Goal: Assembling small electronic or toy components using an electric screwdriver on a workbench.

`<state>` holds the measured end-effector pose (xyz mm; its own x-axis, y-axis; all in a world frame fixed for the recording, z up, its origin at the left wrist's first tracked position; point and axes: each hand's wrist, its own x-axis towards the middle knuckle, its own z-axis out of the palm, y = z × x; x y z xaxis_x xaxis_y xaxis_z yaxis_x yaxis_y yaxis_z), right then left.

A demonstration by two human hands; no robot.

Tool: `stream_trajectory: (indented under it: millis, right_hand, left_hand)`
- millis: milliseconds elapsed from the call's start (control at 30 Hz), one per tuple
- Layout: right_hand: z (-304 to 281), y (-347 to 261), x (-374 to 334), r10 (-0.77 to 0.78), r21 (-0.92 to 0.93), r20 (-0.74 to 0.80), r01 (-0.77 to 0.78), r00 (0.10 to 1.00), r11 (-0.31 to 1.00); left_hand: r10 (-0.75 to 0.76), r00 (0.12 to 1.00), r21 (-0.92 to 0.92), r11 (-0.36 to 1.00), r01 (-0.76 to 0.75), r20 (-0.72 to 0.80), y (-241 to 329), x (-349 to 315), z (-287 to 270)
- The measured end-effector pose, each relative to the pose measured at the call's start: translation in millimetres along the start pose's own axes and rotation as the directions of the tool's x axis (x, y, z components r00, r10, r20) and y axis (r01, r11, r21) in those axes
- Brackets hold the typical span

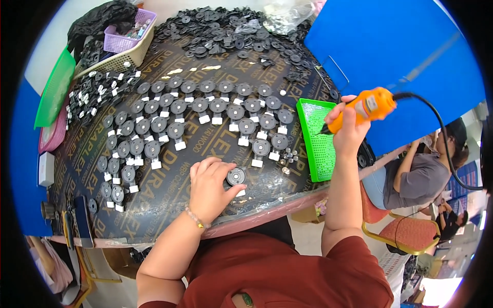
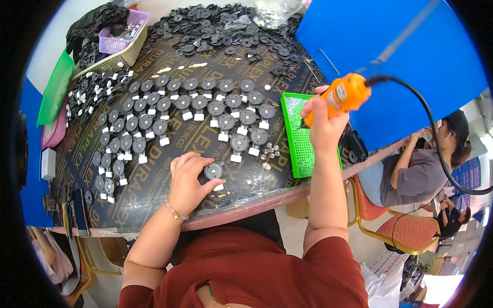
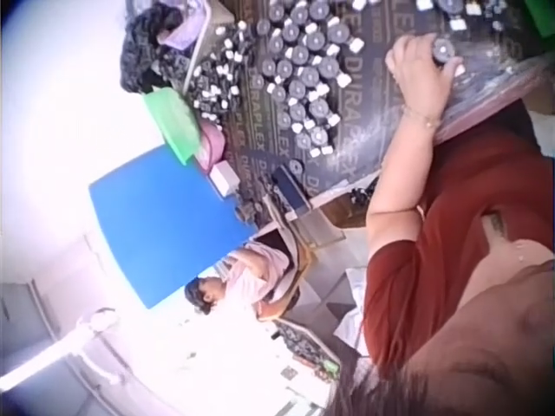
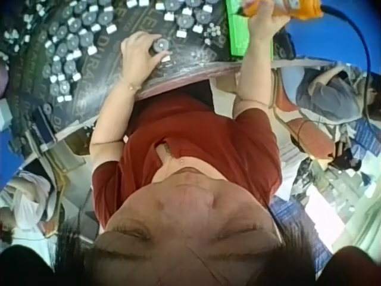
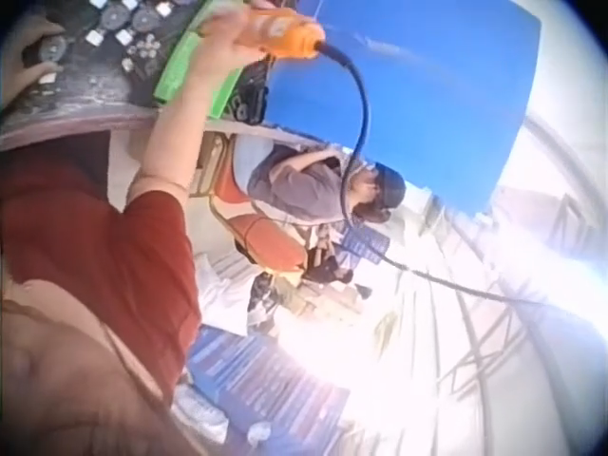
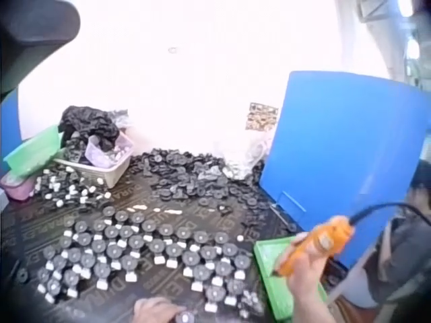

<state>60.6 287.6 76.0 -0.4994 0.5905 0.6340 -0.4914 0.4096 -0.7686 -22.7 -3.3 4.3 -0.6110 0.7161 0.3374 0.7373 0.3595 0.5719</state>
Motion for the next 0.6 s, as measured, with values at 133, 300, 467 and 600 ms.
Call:
stream_trajectory:
  millis: [133, 300, 467, 600]
  right_hand:
    - [-33, 27, 3, 0.066, -0.118, -0.088, -0.076, 0.994, 0.990]
    - [-37, 34, -3, 0.065, -0.079, -0.097, -0.073, 0.993, 0.994]
    - [-38, 34, -4, 0.066, -0.109, -0.111, -0.078, 0.992, 0.991]
    - [-36, 34, -6, 0.051, -0.080, -0.141, -0.062, 0.989, 0.995]
  left_hand:
    - [0.015, 1.000, 0.012, 1.000, -0.015, 0.000, 1, 1, 2]
    - [0.020, 1.000, 0.013, 1.000, -0.020, 0.003, 0, 1, 3]
    - [0.016, 1.000, 0.017, 1.000, -0.016, 0.009, 0, 1, 1]
    - [0.011, 1.000, 0.028, 1.000, -0.011, 0.005, -2, -1, 1]
